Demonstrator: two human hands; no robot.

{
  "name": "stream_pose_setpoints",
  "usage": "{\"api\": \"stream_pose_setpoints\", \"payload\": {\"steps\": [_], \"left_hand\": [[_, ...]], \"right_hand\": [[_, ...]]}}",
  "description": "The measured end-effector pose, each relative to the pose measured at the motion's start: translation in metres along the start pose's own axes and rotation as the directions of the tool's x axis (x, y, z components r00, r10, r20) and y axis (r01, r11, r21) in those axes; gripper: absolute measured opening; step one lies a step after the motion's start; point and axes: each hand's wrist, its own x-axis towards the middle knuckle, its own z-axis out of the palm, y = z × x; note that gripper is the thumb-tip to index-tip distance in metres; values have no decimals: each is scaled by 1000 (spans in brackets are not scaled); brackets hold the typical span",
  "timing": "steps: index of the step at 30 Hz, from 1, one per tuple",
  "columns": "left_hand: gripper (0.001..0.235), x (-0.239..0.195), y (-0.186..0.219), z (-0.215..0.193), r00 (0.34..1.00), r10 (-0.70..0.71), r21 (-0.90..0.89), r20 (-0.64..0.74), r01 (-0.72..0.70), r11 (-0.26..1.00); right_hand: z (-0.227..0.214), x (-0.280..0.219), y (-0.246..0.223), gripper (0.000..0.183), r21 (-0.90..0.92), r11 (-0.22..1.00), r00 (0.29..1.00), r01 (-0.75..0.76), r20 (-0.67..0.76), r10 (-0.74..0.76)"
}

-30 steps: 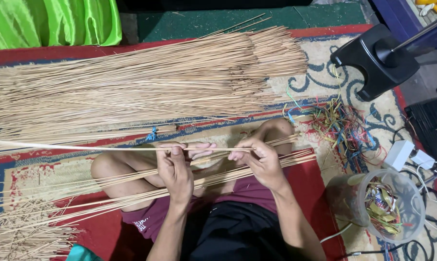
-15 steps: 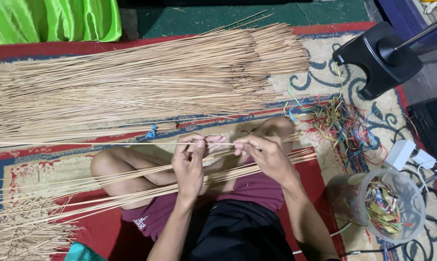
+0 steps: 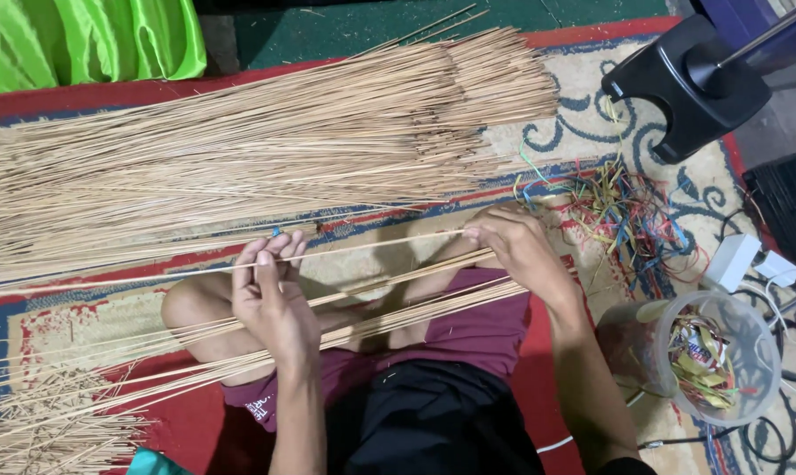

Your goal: Bundle thin wooden sticks together using elastic bands.

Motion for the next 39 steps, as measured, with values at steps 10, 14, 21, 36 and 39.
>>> {"api": "stream_pose_setpoints", "payload": {"steps": [10,14,21,36,39], "left_hand": [[26,64,-2,-86,892,437,28,-113,-437,899],[52,68,34,-99,495,869,737,16,-593,324],[39,41,-23,-5,441,-418,582,794,-750,314],[18,18,-139,-75,388,-729,653,564,-750,105],[28,5,-108,-49,382,-730,694,567,-699,173]], "right_hand": [[5,-11,59,12,-90,996,1000,-14,-9,13],[26,-24,83,20,-159,980,992,-119,20,124],[33,-30,59,17,78,992,980,-97,182,82],[40,-29,71,17,-15,995,973,-103,205,104],[39,-32,70,19,-38,989,957,-141,249,146]]}}
